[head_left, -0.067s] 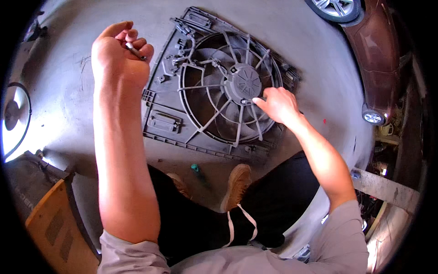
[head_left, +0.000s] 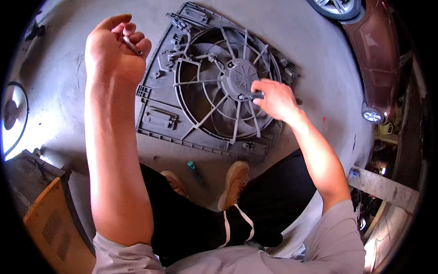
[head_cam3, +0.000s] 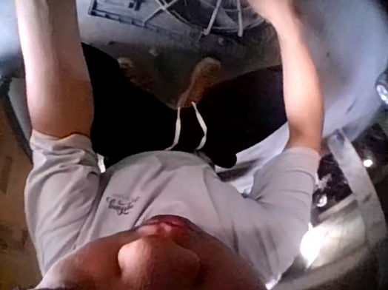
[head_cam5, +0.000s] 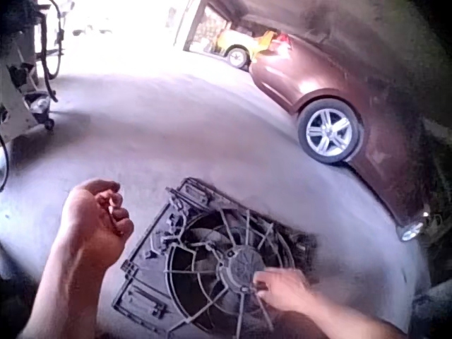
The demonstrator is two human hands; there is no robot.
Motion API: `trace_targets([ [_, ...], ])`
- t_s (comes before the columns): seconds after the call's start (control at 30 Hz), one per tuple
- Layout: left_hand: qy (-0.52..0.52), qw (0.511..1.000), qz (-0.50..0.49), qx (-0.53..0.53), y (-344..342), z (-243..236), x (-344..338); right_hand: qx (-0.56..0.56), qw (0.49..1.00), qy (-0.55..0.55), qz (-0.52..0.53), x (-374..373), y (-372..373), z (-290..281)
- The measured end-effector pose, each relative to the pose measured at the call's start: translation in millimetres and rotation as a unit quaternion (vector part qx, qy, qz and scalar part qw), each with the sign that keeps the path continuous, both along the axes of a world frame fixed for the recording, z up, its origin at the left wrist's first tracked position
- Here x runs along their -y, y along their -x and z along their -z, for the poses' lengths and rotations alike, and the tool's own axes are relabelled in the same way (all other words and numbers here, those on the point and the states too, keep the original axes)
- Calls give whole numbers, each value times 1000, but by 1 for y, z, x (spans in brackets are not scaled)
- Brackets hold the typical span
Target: The person removes an electrical connector and screws from a radiator fan assembly using a screwdriver and pliers while sitting on a concrete floor.
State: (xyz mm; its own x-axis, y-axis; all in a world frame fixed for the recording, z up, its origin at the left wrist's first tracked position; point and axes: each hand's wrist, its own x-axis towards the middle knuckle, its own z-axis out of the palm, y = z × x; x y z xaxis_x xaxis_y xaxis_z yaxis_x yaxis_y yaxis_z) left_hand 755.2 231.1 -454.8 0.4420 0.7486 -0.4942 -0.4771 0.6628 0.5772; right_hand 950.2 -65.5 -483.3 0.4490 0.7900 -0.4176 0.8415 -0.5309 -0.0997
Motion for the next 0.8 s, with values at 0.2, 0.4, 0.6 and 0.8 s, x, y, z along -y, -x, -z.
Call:
trace_targets([
  [0.2,-42,998,40,-9,-5,0,17,67,984,144,79,-10,-5,3],
  [0.4,-27,997,77,-12,-19,-4,35,21,996,-80,-22,18,-5,10],
  [0.6,5,991,133,14,-32,-1,56,10,997,-8,-73,18,-17,13],
  [0.8,14,991,132,-25,-45,-14,70,59,986,144,56,12,-17,4],
])
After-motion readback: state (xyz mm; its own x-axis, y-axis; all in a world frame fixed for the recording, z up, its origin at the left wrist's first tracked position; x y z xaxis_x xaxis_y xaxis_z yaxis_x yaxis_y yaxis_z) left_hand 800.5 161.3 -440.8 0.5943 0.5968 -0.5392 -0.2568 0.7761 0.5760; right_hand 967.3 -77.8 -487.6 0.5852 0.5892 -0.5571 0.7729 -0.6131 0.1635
